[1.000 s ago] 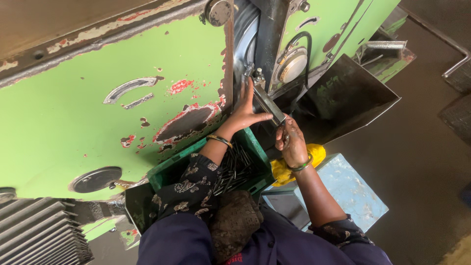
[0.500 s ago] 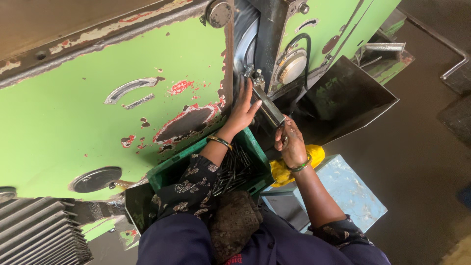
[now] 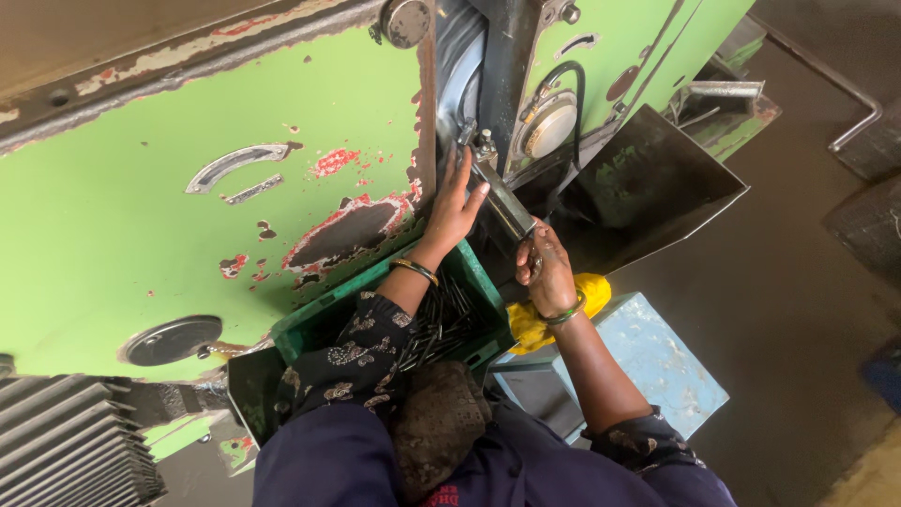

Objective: The person repeatedly picks small metal rods from a green crate and presses them against a rotating grinding wheel to smooth or sharpen the ends. The person holds the rods with both hands, rotates them, and returns them to the crate after each pass.

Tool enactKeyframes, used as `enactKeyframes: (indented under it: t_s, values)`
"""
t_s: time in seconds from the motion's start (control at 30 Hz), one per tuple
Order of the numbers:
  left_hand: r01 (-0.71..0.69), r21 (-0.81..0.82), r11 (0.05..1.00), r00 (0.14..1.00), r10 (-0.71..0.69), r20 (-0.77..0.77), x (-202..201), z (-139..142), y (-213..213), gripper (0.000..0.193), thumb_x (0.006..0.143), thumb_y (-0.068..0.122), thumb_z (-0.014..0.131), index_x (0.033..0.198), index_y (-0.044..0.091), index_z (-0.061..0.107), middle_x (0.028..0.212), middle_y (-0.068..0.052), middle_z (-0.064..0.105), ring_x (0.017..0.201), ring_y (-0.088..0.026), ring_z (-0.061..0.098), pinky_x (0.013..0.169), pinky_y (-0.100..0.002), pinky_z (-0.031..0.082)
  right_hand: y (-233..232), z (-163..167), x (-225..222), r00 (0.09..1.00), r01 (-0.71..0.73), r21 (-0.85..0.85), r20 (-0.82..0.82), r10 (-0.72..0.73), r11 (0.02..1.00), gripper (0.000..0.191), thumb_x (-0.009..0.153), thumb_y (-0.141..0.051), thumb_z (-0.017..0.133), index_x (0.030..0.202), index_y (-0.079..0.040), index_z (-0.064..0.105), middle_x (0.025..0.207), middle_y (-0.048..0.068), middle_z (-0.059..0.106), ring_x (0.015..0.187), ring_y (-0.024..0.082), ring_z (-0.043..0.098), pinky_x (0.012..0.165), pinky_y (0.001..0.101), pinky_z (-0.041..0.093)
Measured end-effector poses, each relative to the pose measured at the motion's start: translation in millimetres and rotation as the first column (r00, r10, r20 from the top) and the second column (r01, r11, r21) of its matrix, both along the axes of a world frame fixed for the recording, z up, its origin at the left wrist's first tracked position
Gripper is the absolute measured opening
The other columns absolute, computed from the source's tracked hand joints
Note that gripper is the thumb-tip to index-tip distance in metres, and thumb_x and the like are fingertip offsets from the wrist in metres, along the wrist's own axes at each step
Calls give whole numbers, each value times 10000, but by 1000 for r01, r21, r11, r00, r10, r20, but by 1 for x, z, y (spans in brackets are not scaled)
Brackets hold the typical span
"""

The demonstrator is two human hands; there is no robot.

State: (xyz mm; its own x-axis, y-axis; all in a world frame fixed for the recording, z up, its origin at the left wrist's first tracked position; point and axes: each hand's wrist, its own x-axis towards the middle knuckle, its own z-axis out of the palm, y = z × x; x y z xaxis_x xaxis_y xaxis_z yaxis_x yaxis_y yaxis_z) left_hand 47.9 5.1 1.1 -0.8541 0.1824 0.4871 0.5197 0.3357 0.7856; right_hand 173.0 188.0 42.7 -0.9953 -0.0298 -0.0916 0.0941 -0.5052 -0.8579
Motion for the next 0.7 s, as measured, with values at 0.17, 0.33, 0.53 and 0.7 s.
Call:
enactKeyframes:
  t_s: [0.17, 0.33, 0.53, 0.7]
  values:
    - [43, -38, 998, 998, -44, -34, 2, 6, -3, 840, 1063, 409, 590, 1655, 100, 80, 1709, -284, 64, 1586, -454, 155, 1263, -504, 246, -1, -1, -1, 1000, 5, 6, -23, -5, 1000, 400, 1090, -341, 439, 1384, -75, 490, 725, 49, 544, 530, 128, 458, 480, 249, 379]
    - [219, -272, 937, 975, -219, 30, 17, 32, -18, 930, 1041, 497, 576, 1640, 87, -5, 1691, -324, -15, 1564, -483, 85, 1238, -509, 197, 3, 0, 1, 999, -5, 34, -47, 7, 999, 392, 1092, -355, 443, 1366, -80, 502, 713, 34, 545, 503, 111, 449, 453, 236, 366]
    - [462, -691, 556, 879, -389, 274, 50, 72, -75, 830, 971, 546, 580, 1590, 90, 265, 1650, -215, 240, 1515, -363, 272, 1207, -461, 271, 5, -10, 2, 995, 67, 42, -77, -64, 997, 336, 1113, -327, 480, 1366, -107, 507, 731, 16, 535, 534, 81, 442, 457, 213, 357]
    - [445, -656, 610, 891, -379, 251, 94, 87, -110, 685, 979, 390, 634, 1536, 62, 410, 1534, -216, 455, 1281, -395, 545, 1059, -463, 447, 6, -17, 10, 970, 156, 52, -195, -143, 986, 286, 1131, -241, 506, 1398, -138, 505, 796, 13, 535, 609, 78, 454, 518, 222, 385]
